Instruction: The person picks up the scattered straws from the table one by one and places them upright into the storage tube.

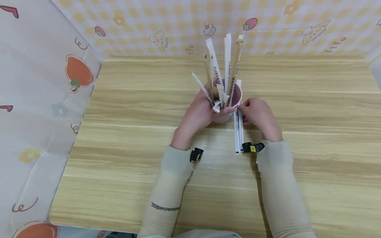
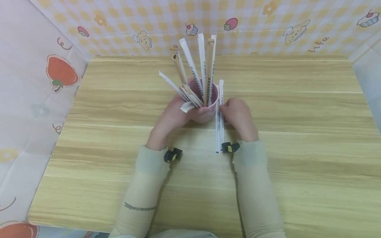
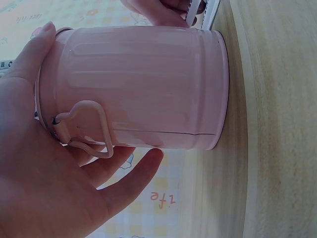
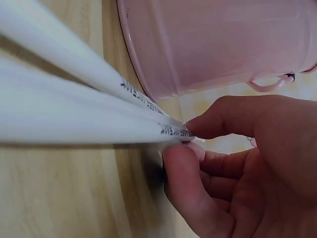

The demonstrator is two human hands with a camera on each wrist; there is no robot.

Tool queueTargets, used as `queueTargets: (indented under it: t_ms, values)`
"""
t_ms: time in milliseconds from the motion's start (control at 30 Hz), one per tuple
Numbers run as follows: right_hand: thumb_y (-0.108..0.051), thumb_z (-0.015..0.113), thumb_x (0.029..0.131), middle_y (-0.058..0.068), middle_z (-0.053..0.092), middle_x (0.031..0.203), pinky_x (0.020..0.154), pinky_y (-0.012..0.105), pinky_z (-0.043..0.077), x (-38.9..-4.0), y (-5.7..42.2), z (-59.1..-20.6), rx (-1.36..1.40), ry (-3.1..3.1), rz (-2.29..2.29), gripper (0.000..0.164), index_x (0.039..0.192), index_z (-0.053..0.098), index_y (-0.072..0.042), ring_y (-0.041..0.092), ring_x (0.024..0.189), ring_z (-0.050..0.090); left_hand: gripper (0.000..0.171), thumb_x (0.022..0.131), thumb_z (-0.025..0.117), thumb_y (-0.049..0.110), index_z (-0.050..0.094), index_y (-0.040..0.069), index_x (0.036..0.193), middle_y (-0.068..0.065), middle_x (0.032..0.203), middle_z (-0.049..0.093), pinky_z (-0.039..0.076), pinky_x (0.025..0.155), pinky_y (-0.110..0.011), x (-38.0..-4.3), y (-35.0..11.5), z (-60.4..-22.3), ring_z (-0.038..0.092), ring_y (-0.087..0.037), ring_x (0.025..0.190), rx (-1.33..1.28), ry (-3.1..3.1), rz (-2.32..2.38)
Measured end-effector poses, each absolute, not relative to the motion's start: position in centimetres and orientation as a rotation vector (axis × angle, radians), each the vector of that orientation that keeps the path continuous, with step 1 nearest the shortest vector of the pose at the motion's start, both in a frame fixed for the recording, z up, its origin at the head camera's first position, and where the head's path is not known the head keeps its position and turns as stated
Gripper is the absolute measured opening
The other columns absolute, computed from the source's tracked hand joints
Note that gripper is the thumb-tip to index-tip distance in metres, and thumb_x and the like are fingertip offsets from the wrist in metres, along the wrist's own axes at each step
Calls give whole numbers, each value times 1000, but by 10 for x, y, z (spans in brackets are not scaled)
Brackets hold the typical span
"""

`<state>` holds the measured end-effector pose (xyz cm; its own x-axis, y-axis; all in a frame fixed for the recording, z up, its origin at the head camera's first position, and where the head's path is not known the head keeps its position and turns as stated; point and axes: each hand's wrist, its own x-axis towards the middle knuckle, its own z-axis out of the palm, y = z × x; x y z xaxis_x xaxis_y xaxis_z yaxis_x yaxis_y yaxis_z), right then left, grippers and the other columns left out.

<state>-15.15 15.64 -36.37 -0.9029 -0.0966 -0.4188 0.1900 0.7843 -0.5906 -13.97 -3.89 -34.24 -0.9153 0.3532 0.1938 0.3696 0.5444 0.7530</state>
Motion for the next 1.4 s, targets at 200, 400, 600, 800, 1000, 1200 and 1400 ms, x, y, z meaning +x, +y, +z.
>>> queueTargets:
  t_ms: [200, 400, 600, 800, 1000, 1200, 1400]
  values:
    - [-28, 46, 89, 12, 59, 77, 49, 29, 46, -152, 160, -358, 102, 2642, -952, 27, 95, 57, -4, 20, 59, 58, 82, 68, 71, 50, 32, 16, 132, 2, 123, 43, 34, 91, -17, -140, -39, -342, 43, -3, 107, -623, -2745, -1406]
    - [-27, 45, 88, 7, 59, 78, 47, 26, 47, -150, 162, -341, 145, 2833, -1156, 29, 104, 56, -5, 24, 59, 58, 82, 66, 72, 51, 33, 18, 130, 3, 123, 43, 34, 90, -18, -140, -38, -341, 43, -3, 107, -592, -2767, -1447]
    - [-22, 52, 87, 3, 61, 81, 49, 16, 46, -144, 159, -322, 74, 3077, -1540, 25, 102, 58, -4, 12, 60, 56, 81, 64, 75, 48, 34, 21, 130, 5, 123, 44, 34, 90, -18, -140, -38, -340, 44, -3, 106, -578, -2752, -1512]
    - [-18, 58, 84, 3, 63, 84, 52, 13, 44, -134, 154, -301, 7, 3155, -1901, 18, 99, 63, -8, 8, 65, 55, 82, 65, 72, 51, 34, 19, 130, 5, 123, 44, 34, 90, -18, -140, -39, -340, 43, -3, 106, -594, -2755, -1462]
    - [-12, 61, 82, 7, 64, 80, 52, 15, 46, -122, 147, -280, -195, 3172, -2235, 13, 93, 64, -7, 11, 62, 57, 82, 66, 71, 51, 33, 18, 130, 4, 123, 44, 34, 90, -18, -140, -40, -340, 44, -3, 106, -615, -2749, -1433]
    - [-6, 64, 78, 15, 62, 79, 51, 18, 46, -112, 140, -265, -287, 3029, -2564, 15, 93, 64, -1, 19, 61, 57, 82, 67, 71, 51, 33, 18, 131, 3, 123, 44, 34, 90, -17, -139, -40, -340, 44, -3, 107, -619, -2759, -1405]
    - [-3, 65, 76, 21, 59, 79, 50, 20, 47, -108, 134, -257, -347, 2950, -2742, 19, 94, 63, 2, 23, 61, 58, 82, 67, 70, 52, 31, 20, 133, 4, 123, 44, 34, 90, -17, -139, -40, -341, 44, -3, 107, -629, -2752, -1390]
